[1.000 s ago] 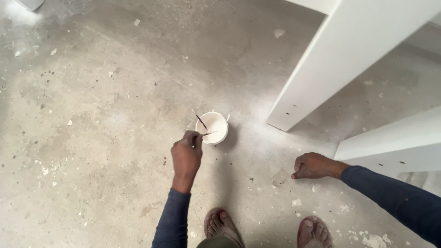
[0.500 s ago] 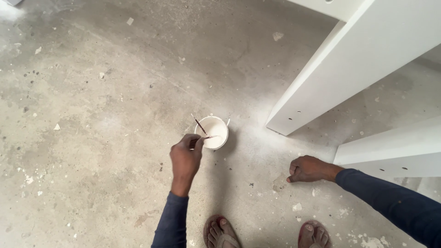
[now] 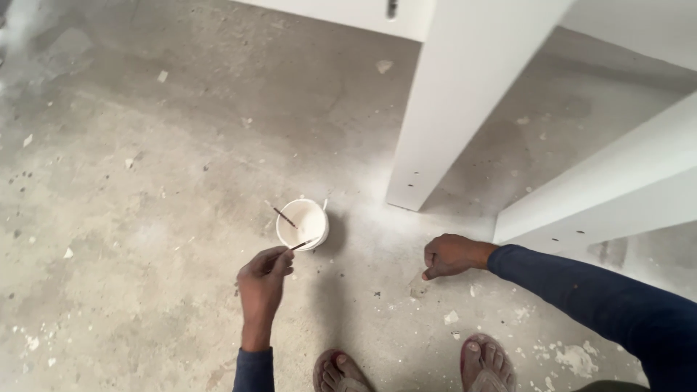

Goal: The person crouches on a concrete floor and paints the white legs and edges of a furniture frame with a small brush, dipping the brush into a cup of white paint between strokes. They hold the frame steady with one hand while brushing screw holes and corners, moving around the piece to reach different legs.

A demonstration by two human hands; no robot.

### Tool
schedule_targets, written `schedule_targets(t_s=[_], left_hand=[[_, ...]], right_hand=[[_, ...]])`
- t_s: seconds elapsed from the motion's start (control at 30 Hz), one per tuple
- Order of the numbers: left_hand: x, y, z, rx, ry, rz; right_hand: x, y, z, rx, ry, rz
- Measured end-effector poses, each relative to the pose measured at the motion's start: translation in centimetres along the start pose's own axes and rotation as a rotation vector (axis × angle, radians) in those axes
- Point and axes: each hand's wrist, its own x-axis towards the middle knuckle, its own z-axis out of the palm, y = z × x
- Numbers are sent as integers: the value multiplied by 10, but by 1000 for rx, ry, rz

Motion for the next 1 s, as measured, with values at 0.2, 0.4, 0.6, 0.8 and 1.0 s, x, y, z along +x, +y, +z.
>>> schedule_targets(t_s=[0.2,0.4,0.6,0.8,1.0], left_hand=[[-4,-29,-10,-362,168,-124],[-1,-121,-14,-927,216,-382],[-20,-113,23,-1305,33,-464],[-41,-40,80,-1113,-206,-389],[-49,23,121,-799,-310,-308]], right_hand=[[-5,13,2,-12,-26,9],[-15,28,8,-34,-18,9],[-32,45,12,49,-22,82],[-54,52,14,48,-54,136],[-53,61,17,58,-52,128]])
